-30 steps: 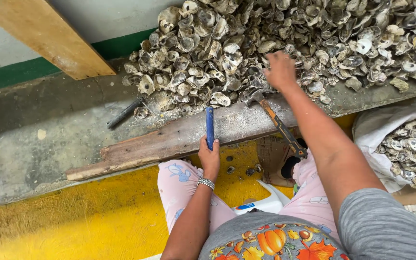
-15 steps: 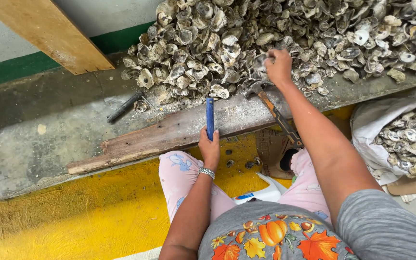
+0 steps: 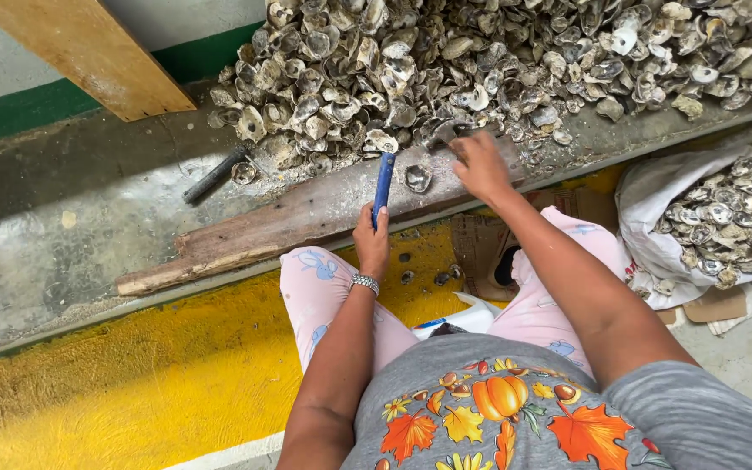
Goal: Cleaning and opening oyster shells using a hammer and a prying tool.
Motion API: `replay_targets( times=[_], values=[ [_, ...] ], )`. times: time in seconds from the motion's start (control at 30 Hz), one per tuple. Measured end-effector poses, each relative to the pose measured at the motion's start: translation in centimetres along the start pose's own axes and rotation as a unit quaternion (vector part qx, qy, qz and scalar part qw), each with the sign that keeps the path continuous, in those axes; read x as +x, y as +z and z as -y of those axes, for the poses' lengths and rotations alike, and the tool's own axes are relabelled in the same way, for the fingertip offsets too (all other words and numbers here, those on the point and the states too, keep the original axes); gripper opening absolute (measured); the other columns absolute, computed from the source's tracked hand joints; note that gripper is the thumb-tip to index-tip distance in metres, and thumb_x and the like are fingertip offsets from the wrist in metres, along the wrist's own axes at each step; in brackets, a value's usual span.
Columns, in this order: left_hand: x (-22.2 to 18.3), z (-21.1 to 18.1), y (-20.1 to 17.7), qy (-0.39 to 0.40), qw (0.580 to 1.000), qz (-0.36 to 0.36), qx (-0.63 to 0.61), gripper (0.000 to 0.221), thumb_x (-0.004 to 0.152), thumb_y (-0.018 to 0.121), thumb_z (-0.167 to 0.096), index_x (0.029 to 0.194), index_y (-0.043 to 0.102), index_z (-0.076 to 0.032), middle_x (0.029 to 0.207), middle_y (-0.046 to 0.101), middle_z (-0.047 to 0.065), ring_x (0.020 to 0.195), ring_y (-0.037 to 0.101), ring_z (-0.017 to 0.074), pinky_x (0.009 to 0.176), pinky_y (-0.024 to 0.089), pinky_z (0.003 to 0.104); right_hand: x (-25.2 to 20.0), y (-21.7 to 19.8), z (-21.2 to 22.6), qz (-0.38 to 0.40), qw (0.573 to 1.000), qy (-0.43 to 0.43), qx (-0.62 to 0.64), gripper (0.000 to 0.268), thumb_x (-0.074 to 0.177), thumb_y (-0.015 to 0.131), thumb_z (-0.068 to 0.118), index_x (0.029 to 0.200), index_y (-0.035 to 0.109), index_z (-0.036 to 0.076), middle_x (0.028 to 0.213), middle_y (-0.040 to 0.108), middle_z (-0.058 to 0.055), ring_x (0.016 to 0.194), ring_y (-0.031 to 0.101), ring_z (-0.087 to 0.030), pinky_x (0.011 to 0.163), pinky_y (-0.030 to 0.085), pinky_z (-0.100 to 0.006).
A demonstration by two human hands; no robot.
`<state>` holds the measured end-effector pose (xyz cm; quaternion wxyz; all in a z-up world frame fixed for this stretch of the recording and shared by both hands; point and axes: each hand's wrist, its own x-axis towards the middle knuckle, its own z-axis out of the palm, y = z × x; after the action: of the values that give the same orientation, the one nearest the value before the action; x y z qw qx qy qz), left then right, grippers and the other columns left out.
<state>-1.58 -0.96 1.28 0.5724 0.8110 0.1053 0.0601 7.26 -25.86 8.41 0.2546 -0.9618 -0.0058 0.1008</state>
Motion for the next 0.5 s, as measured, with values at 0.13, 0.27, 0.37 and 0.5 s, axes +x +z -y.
replay_targets(
  times=[0.13,0.27,0.37,0.5],
  values=[
    [0.3,0.8,0.8,-0.012,0.999,0.04,0.02,0.038,0.101,0.06,-0.038,0.121,0.066,-0.006,0.08,0.065,0.013,0.07,0.061,0.0226,0.069,0.05,0.039,-3.9,0.4,-3.9,-0.04,0.99,0.071,-0.113,0.06,0.087,0.078,0.027,0.135,0.053,0.001,0.134,0.046,-0.022,0.126,0.047,-0.039,0.105,0.043,-0.054],
    [0.5,1.4,1.9,-0.01,0.998,0.049,-0.032,0.037,0.103,0.06,-0.036,0.122,0.066,-0.005,0.078,0.065,0.006,0.068,0.061,0.0162,0.064,0.049,0.035,-5.2,2.5,-5.3,-0.054,0.991,0.059,-0.104,0.051,0.089,0.076,0.026,0.125,0.051,-0.001,0.129,0.049,-0.025,0.122,0.051,-0.045,0.099,0.046,-0.054],
    [0.8,0.7,2.1,-0.056,0.99,0.062,-0.117,0.035,0.103,0.06,-0.034,0.122,0.067,-0.005,0.072,0.06,0.001,0.06,0.054,0.01,0.054,0.044,0.03,-5.2,3.0,-5.4,-0.044,0.995,0.059,-0.064,0.045,0.093,0.071,0.025,0.121,0.048,-0.002,0.12,0.056,-0.028,0.11,0.059,-0.047,0.092,0.049,-0.054],
    [0.8,0.7,2.4,-0.067,0.977,0.095,-0.18,0.031,0.105,0.059,-0.031,0.119,0.066,-0.005,0.066,0.053,-0.004,0.052,0.048,0.005,0.046,0.04,0.025,-4.8,3.5,-6.7,0.011,0.997,0.073,-0.014,0.041,0.098,0.066,0.026,0.119,0.044,-0.003,0.096,0.067,-0.028,0.093,0.067,-0.049,0.083,0.051,-0.056]
  ],
)
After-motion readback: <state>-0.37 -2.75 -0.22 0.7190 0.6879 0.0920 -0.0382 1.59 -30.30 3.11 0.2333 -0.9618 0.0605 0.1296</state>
